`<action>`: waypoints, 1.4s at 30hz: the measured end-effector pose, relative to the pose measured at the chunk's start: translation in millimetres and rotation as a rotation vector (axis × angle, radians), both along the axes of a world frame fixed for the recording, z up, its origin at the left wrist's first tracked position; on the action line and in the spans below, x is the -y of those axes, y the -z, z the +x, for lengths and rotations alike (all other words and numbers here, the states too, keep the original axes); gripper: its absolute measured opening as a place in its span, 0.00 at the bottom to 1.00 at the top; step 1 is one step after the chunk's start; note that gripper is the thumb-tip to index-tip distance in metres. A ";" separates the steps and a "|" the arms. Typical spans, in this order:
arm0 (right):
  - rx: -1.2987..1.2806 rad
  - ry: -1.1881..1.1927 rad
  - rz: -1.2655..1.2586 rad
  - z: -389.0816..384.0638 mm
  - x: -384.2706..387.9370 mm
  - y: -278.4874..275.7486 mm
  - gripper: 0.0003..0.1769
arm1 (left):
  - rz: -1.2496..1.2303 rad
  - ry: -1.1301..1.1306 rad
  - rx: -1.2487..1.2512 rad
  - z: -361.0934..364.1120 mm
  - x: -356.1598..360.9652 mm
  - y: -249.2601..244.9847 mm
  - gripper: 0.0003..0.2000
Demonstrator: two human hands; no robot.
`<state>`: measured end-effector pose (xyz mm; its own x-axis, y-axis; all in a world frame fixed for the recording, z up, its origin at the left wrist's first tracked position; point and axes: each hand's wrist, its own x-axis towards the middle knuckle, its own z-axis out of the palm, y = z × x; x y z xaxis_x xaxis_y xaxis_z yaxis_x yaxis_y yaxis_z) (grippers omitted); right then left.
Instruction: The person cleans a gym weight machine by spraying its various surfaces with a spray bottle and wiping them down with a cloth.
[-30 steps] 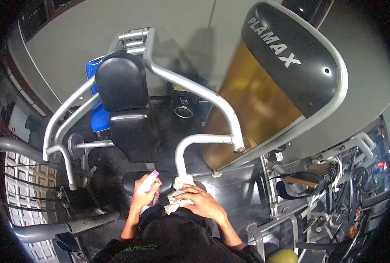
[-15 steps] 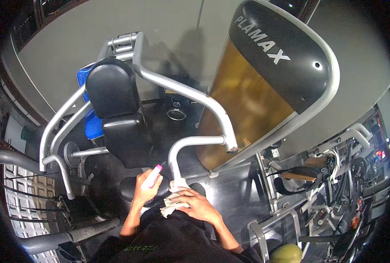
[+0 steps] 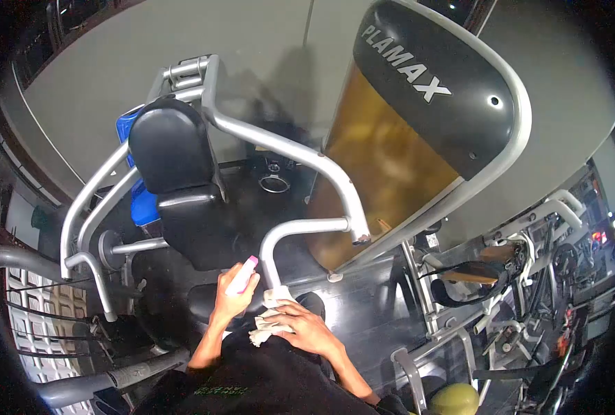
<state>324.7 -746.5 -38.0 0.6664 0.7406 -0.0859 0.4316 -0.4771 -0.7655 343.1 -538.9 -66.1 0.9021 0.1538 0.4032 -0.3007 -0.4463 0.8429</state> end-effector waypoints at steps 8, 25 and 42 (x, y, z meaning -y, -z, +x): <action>-0.049 -0.019 0.039 6.9 5.1 8.2 0.20 | -0.025 0.027 0.002 5.1 1.6 -0.4 0.05; 0.742 0.636 0.089 127.7 -54.3 3.8 0.19 | -0.276 -0.146 -0.146 -32.7 -29.3 30.7 0.05; 0.738 0.547 0.062 157.9 -65.9 -9.9 0.19 | -0.347 -0.361 -0.092 -75.6 -63.9 44.0 0.03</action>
<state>482.5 -680.6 -28.0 0.7948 0.2955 0.5301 0.5476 -0.7257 -0.4165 267.5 -475.0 -110.2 0.7959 0.5735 0.1941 -0.0961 -0.1968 0.9757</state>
